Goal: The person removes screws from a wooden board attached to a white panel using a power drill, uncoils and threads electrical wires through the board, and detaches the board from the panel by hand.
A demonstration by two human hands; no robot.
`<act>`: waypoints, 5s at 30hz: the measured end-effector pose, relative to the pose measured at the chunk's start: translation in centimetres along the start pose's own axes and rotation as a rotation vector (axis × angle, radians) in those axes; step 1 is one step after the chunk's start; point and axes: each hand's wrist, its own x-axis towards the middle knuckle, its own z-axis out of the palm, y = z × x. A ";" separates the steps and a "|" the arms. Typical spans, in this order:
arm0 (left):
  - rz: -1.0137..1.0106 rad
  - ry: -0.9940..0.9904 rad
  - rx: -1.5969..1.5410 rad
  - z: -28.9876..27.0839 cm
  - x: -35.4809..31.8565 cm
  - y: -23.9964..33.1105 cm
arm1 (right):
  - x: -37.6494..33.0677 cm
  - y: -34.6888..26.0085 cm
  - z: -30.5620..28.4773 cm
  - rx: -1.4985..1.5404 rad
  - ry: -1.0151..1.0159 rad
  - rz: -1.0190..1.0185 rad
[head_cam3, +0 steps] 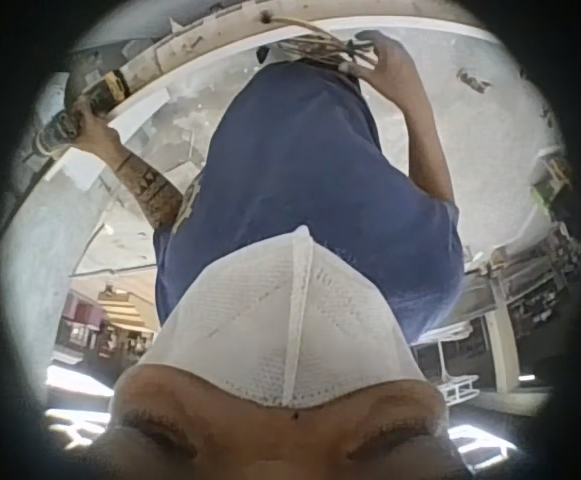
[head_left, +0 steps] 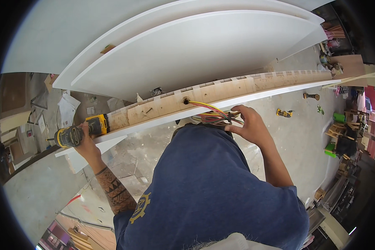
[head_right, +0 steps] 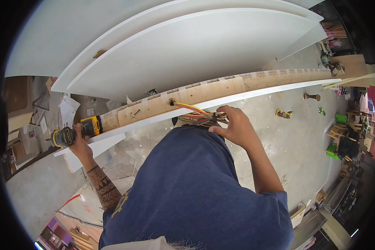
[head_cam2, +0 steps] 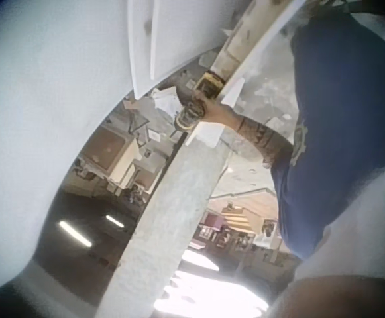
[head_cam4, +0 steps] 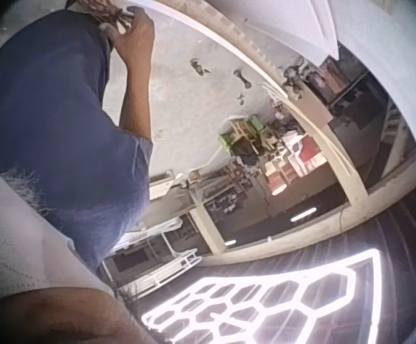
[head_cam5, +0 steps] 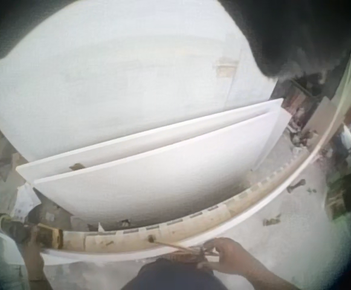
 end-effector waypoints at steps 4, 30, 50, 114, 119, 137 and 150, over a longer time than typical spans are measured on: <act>-0.012 -0.033 0.043 -0.3 0.6 -0.1 | 0.0 3.1 1.8 -0.112 0.057 -0.025; 0.062 0.113 0.099 -0.1 -0.3 -0.8 | 4.1 1.7 -6.1 -0.004 0.174 -0.731; 0.351 -0.506 0.122 16.0 -29.7 5.3 | 11.7 -0.2 -6.9 0.249 -0.272 -0.267; 0.406 -1.544 0.364 24.1 -17.8 14.6 | -4.1 4.8 -5.4 0.755 -0.088 0.049; 0.484 -1.540 0.277 22.3 -18.4 13.7 | -3.8 6.2 -4.6 1.312 -0.532 -0.004; 0.596 -1.187 0.056 16.5 -24.8 8.8 | 2.7 -0.1 -1.4 1.012 -0.705 0.352; 0.506 -1.607 0.373 13.5 -25.2 5.5 | 1.4 0.4 -0.9 0.845 -0.629 0.201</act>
